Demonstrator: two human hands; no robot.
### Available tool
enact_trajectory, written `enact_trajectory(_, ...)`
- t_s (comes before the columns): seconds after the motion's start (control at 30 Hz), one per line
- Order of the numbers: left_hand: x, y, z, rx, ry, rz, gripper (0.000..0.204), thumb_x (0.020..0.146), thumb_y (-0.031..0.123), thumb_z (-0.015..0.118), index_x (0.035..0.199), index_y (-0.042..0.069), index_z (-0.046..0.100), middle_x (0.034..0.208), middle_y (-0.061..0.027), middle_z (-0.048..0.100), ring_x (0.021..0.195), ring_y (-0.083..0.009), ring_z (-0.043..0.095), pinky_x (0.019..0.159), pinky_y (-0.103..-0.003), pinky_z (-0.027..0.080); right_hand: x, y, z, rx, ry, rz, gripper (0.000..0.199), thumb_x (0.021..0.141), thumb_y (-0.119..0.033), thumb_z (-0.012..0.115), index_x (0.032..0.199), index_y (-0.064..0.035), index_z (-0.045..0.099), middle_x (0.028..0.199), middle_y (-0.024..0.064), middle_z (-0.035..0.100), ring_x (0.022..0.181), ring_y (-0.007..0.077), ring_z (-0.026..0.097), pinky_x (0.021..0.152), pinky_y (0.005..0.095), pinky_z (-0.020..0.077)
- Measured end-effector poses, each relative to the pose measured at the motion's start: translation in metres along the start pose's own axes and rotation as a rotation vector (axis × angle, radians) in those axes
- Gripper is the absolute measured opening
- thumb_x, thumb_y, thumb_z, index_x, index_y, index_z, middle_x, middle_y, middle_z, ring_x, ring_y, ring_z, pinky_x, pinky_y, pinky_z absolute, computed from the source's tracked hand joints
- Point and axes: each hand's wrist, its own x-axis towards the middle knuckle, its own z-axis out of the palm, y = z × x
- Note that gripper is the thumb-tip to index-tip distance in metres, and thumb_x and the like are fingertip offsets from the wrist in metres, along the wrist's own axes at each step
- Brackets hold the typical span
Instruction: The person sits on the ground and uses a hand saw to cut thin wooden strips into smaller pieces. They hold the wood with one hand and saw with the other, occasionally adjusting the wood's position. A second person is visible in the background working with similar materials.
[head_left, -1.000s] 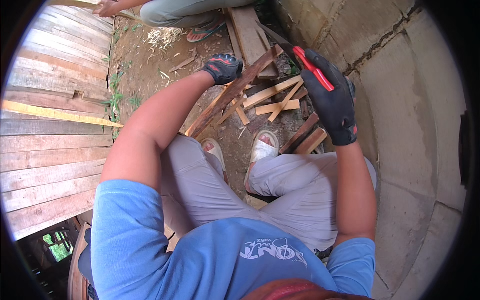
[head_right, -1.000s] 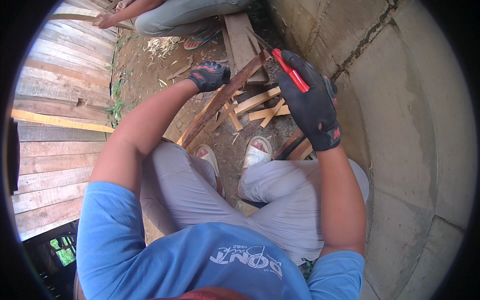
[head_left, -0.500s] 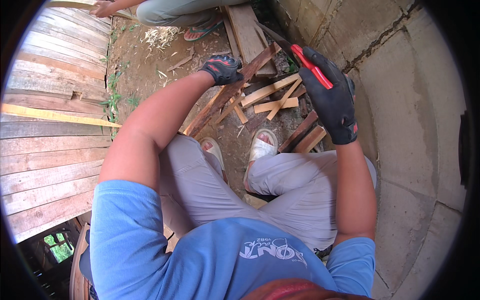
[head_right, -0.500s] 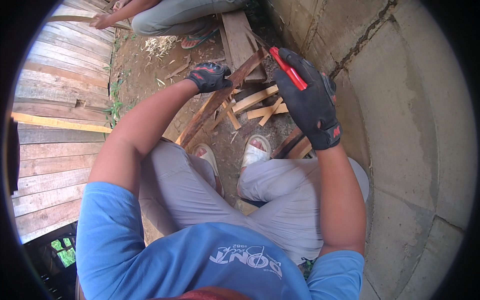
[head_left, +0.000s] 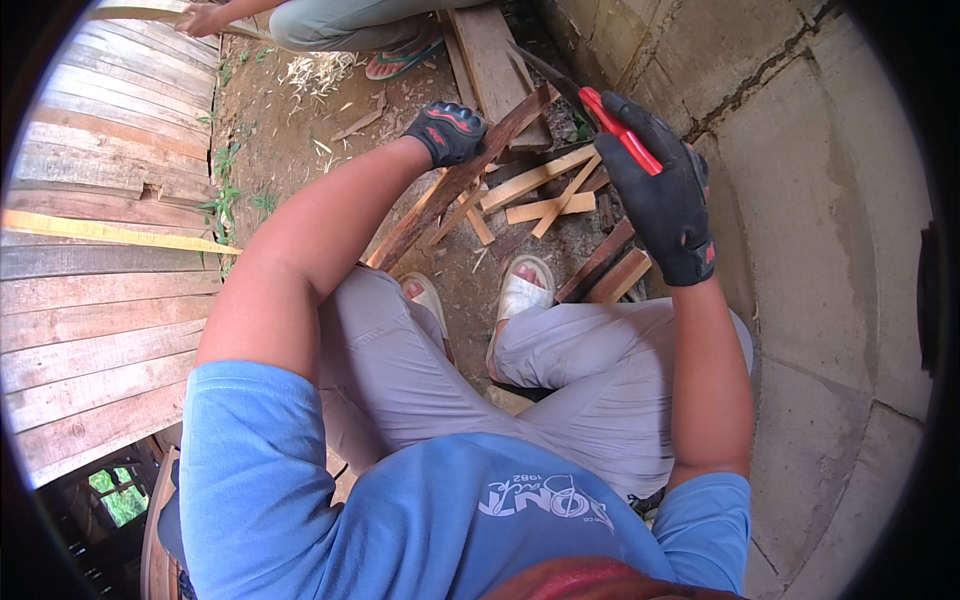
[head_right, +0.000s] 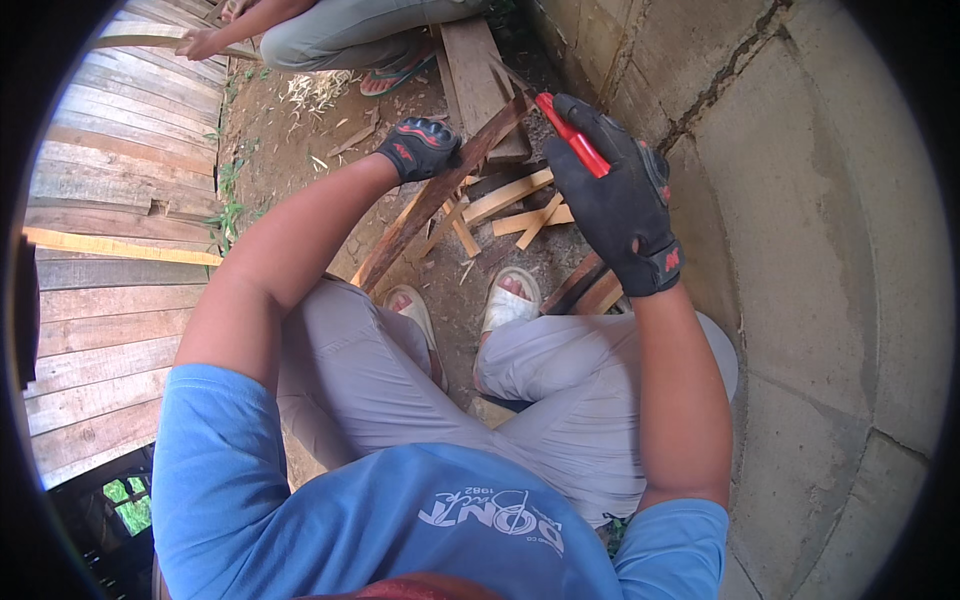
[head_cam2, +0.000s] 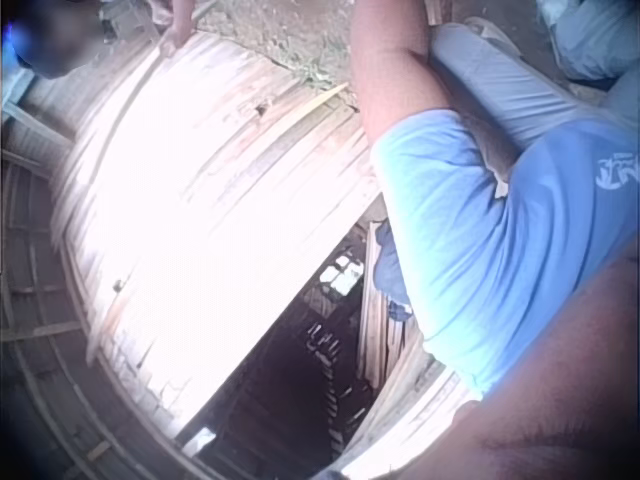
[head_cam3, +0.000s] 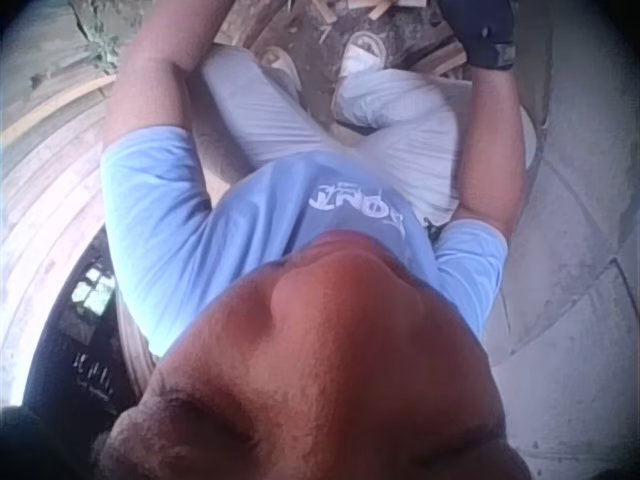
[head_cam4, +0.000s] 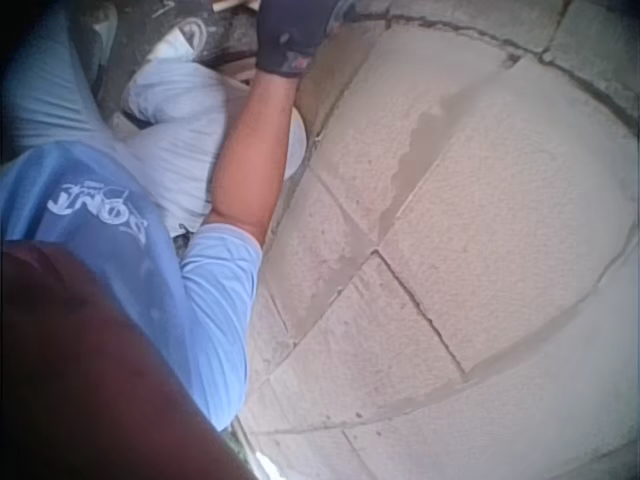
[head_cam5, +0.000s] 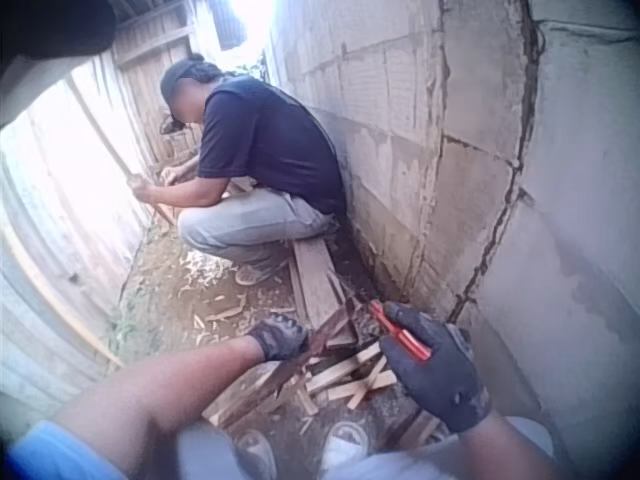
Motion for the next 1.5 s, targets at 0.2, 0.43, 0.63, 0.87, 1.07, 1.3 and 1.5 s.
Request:
enact_trajectory(0.2,0.0,-0.002,-0.001,0.043,-0.012,-0.015,0.026,0.091,0.033,0.066,0.098,0.012,0.081,0.099,-0.0197,0.077,0.094,-0.0379,0.076,0.084,-0.051,0.06,0.0,-0.002,0.0,0.004,0.015,-0.013,0.045,0.097,-0.028,0.07,0.137,-0.0081,0.071,0.128,0.0185,0.075,0.116,0.0366,0.073,0.102,0.0434,0.0543)
enact_trajectory(0.43,0.007,-0.005,-0.02,-0.127,-0.083,-0.208,0.037,0.096,0.041,0.064,0.102,0.009,0.081,0.106,-0.0214,0.078,0.1,-0.0417,0.075,0.089,-0.052,0.059,0.0,0.002,0.0,0.006,0.021,-0.002,0.045,0.097,-0.028,0.07,0.136,-0.0078,0.071,0.128,0.0184,0.075,0.116,0.0367,0.073,0.102,0.0432,0.0543)
enact_trajectory(0.63,0.007,-0.028,-0.001,-0.114,0.001,-0.37,0.038,0.097,0.041,0.063,0.118,0.012,0.077,0.119,-0.0207,0.076,0.111,-0.0407,0.072,0.097,-0.053,0.056,0.0,0.0,0.0,0.004,0.011,-0.001,0.045,0.096,-0.028,0.069,0.136,-0.0079,0.071,0.128,0.0182,0.075,0.116,0.0363,0.073,0.101,0.0435,0.0545)
enact_trajectory(0.87,0.008,-0.022,-0.002,-0.231,0.036,-0.354,0.052,0.096,0.04,0.067,0.141,0.014,0.067,0.138,-0.0173,0.07,0.126,-0.0378,0.067,0.106,-0.049,0.053,0.0,0.0,0.0,0.062,-0.009,0.037,0.046,0.097,-0.027,0.07,0.138,-0.0065,0.07,0.125,0.0193,0.075,0.11,0.0346,0.074,0.097,0.0428,0.0558)
enact_trajectory(1.07,0.02,0.001,-0.02,-0.341,-0.09,-0.253,0.052,0.092,0.049,0.071,0.132,0.014,0.073,0.13,-0.0167,0.074,0.123,-0.0372,0.068,0.104,-0.047,0.054,0.002,0.001,-0.001,-0.009,0.0,-0.035,0.044,0.098,-0.026,0.071,0.137,-0.004,0.07,0.125,0.0187,0.075,0.103,0.0302,0.077,0.092,0.0431,0.0576)
enact_trajectory(1.3,0.034,0.018,-0.02,-0.311,-0.083,-0.29,0.047,0.092,0.048,0.07,0.123,0.014,0.078,0.122,-0.017,0.077,0.115,-0.0377,0.072,0.1,-0.047,0.056,0.0,0.008,0.001,0.019,0.026,-0.089,0.043,0.099,-0.026,0.07,0.136,-0.0045,0.071,0.128,0.0192,0.074,0.115,0.0341,0.073,0.1,0.0424,0.0557)
enact_trajectory(1.5,0.037,0.008,-0.008,-0.329,-0.029,-0.29,0.041,0.091,0.045,0.07,0.117,0.015,0.081,0.116,-0.0176,0.078,0.11,-0.0385,0.074,0.096,-0.048,0.057,0.0,0.004,0.0,-0.016,-0.019,-0.03,0.043,0.098,-0.023,0.07,0.137,-0.0042,0.07,0.129,0.0192,0.074,0.118,0.0359,0.072,0.1,0.0433,0.0556)
